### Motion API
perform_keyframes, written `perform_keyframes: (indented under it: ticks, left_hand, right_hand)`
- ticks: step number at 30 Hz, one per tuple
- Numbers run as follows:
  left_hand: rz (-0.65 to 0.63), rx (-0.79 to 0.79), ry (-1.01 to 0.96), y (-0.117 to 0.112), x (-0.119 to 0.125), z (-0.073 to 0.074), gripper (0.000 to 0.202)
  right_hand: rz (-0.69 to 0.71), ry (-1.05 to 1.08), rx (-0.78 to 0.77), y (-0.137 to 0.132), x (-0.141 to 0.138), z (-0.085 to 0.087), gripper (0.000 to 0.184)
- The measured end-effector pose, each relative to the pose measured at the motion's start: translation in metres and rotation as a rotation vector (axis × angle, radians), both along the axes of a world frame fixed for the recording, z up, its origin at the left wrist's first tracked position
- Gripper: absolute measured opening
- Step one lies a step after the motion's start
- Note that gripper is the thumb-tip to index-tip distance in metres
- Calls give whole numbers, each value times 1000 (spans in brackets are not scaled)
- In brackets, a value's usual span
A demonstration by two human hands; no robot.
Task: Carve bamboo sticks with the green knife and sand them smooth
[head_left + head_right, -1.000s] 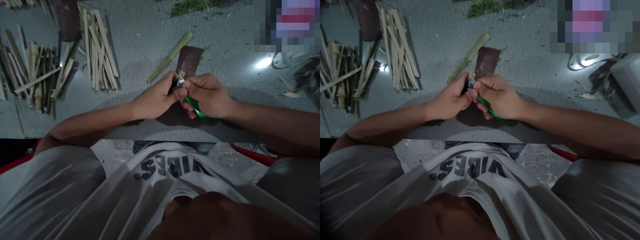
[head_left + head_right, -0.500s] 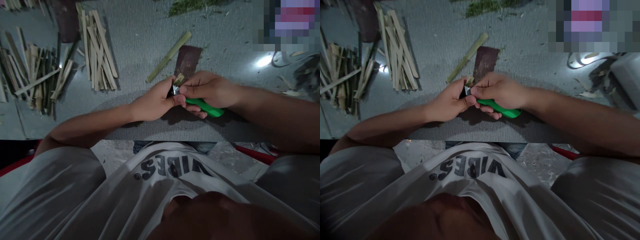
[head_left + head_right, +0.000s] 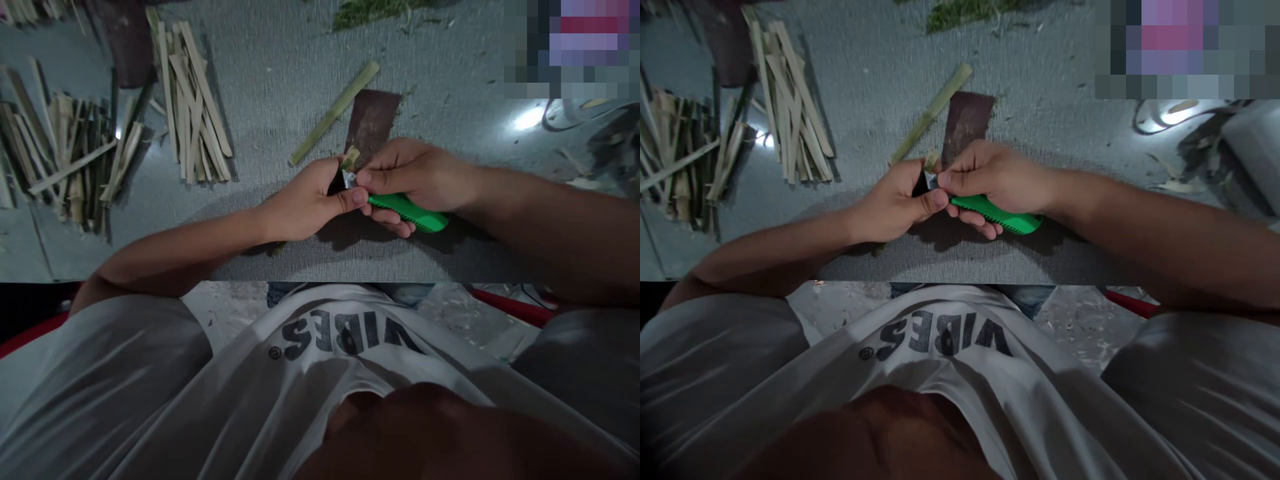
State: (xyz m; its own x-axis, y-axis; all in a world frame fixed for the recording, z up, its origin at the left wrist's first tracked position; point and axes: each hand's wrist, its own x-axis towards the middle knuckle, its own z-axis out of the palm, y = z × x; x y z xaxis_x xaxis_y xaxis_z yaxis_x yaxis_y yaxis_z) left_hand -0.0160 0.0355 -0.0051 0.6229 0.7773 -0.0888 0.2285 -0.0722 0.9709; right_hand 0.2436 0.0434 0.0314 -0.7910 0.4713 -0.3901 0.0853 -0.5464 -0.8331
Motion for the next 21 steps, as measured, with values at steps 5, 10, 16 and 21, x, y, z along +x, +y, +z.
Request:
perform_keyframes:
  ticks: [5,10,16,21]
  left_hand:
    - [-26,-65,-26,-1,0,3,67]
    - [-37,-7,-69,-1,0,-3,64]
    - [17,92,83,-5,-4,-4,55]
    - [32,46,40,-6,-2,-7,64]
  right_hand:
    - [-134,28,80,-12,-10,-11,68]
    - [-101,23,76,-15,-7,-9,64]
    - [-36,-14,-3,-7,-3,-4,67]
    - [-187,26,56,-21,-14,-8,63]
